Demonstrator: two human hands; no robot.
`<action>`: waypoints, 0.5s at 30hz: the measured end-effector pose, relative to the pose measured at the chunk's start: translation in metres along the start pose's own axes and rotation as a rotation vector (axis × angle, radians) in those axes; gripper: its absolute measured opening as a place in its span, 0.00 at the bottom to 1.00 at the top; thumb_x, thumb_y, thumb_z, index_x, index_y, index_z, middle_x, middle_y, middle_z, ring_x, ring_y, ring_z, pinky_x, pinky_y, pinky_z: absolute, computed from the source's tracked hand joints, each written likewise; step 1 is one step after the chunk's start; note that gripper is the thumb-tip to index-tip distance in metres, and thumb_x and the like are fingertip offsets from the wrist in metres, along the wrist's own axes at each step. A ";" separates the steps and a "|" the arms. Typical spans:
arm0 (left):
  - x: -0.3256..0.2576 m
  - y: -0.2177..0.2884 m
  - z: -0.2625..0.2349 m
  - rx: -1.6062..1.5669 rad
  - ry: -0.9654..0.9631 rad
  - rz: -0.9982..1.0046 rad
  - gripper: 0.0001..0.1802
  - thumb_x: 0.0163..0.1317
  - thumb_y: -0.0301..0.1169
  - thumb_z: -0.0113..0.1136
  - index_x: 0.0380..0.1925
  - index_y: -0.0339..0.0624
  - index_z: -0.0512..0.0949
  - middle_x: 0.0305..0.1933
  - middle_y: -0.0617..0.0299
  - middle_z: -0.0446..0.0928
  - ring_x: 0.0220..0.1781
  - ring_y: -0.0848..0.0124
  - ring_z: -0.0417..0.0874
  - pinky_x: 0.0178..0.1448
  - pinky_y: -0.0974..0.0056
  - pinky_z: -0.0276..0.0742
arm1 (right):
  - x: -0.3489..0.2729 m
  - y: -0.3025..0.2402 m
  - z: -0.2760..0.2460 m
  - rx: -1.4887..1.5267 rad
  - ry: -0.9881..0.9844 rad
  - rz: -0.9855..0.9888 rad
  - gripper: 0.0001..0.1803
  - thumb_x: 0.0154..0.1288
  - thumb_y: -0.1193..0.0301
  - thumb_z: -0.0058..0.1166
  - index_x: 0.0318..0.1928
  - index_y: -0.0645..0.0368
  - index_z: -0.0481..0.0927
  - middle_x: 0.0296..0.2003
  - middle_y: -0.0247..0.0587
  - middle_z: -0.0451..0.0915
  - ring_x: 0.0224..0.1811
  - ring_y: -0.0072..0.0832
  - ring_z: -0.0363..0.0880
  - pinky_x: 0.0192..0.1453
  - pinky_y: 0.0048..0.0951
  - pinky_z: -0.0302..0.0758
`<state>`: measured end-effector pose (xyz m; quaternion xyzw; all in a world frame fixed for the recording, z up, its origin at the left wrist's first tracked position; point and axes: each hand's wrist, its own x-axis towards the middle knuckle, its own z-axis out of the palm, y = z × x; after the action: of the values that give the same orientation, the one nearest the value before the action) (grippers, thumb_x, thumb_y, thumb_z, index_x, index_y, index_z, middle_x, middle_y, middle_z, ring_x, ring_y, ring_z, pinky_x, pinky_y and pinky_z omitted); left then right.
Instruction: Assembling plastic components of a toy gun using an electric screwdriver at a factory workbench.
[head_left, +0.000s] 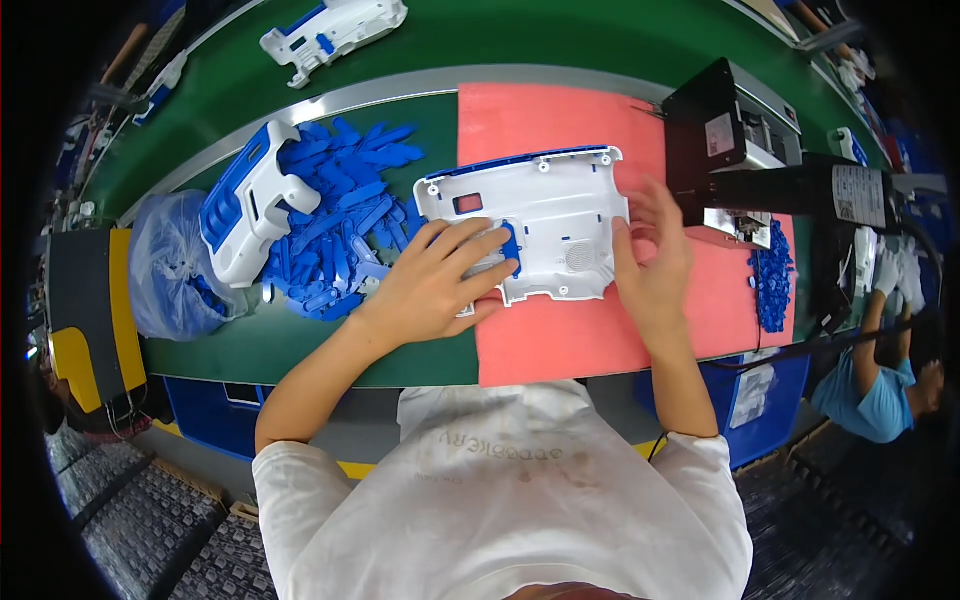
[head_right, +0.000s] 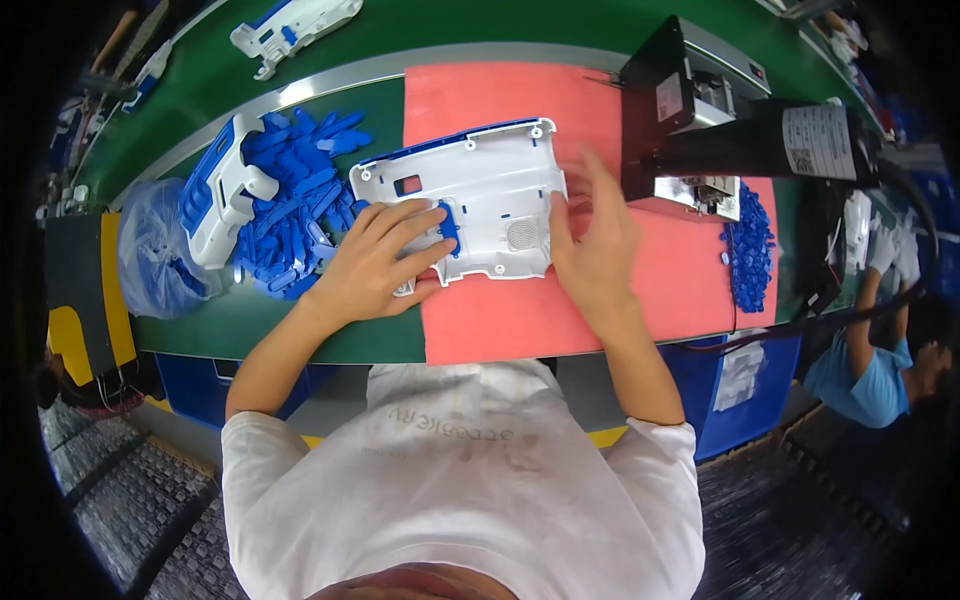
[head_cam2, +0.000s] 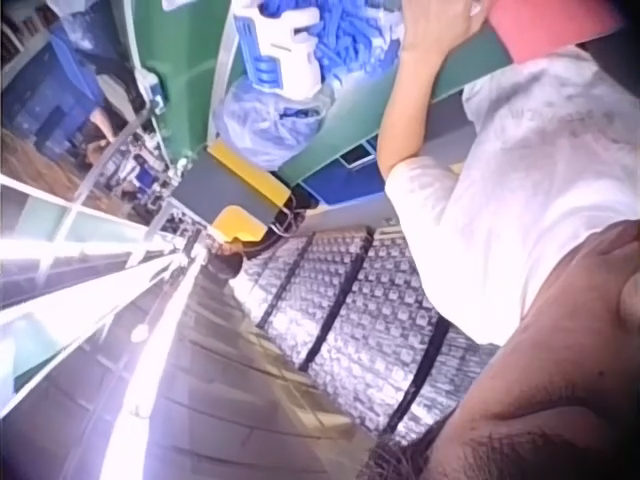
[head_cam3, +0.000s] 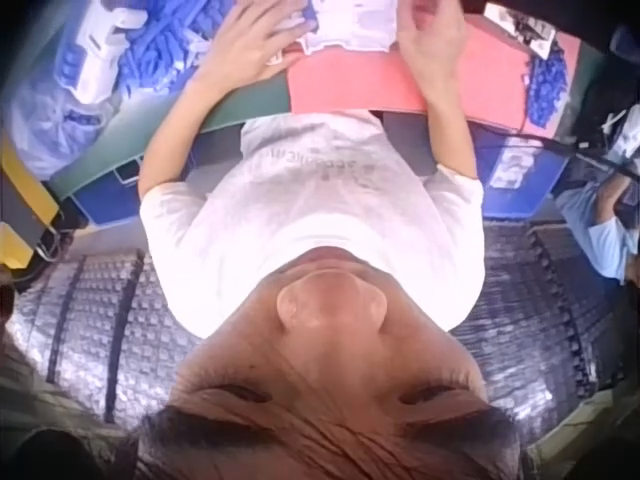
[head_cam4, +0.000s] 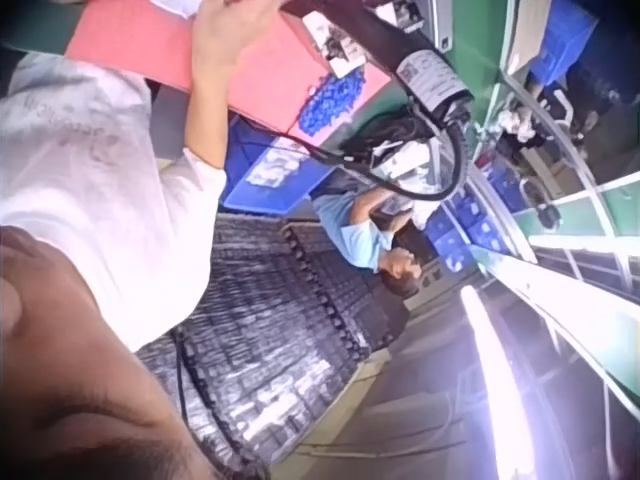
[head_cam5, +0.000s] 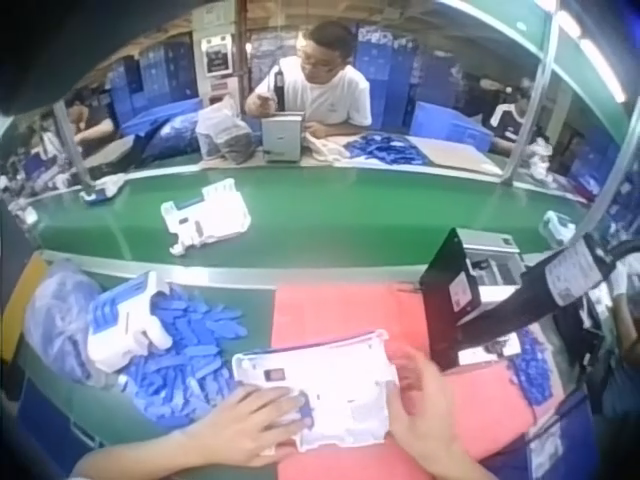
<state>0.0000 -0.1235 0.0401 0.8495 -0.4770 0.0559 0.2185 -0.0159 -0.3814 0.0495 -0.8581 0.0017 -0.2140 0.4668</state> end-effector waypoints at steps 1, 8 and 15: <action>0.002 0.000 0.000 0.004 0.007 -0.004 0.25 0.48 0.38 0.69 0.49 0.50 0.79 0.63 0.57 0.70 0.64 0.55 0.70 0.59 0.51 0.67 | 0.000 0.001 -0.004 -0.008 0.012 0.002 0.17 0.57 0.83 0.58 0.49 0.66 0.78 0.41 0.46 0.78 0.38 0.33 0.79 0.42 0.28 0.76; 0.033 0.002 0.002 -0.017 -0.001 0.047 0.24 0.46 0.33 0.68 0.47 0.48 0.80 0.60 0.56 0.73 0.62 0.54 0.72 0.63 0.50 0.68 | 0.004 0.020 -0.045 -0.065 0.300 -0.284 0.26 0.55 0.83 0.63 0.55 0.67 0.72 0.48 0.45 0.75 0.43 0.28 0.76 0.44 0.25 0.76; 0.041 0.000 0.007 -0.049 0.053 0.119 0.21 0.44 0.31 0.69 0.43 0.41 0.80 0.58 0.58 0.75 0.62 0.53 0.72 0.59 0.51 0.72 | 0.059 0.006 -0.044 0.263 0.278 -0.160 0.19 0.55 0.81 0.66 0.46 0.65 0.74 0.40 0.36 0.80 0.41 0.23 0.78 0.48 0.24 0.74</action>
<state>0.0214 -0.1590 0.0469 0.8122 -0.5221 0.0794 0.2480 0.0228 -0.4320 0.0870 -0.7494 -0.0298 -0.3652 0.5515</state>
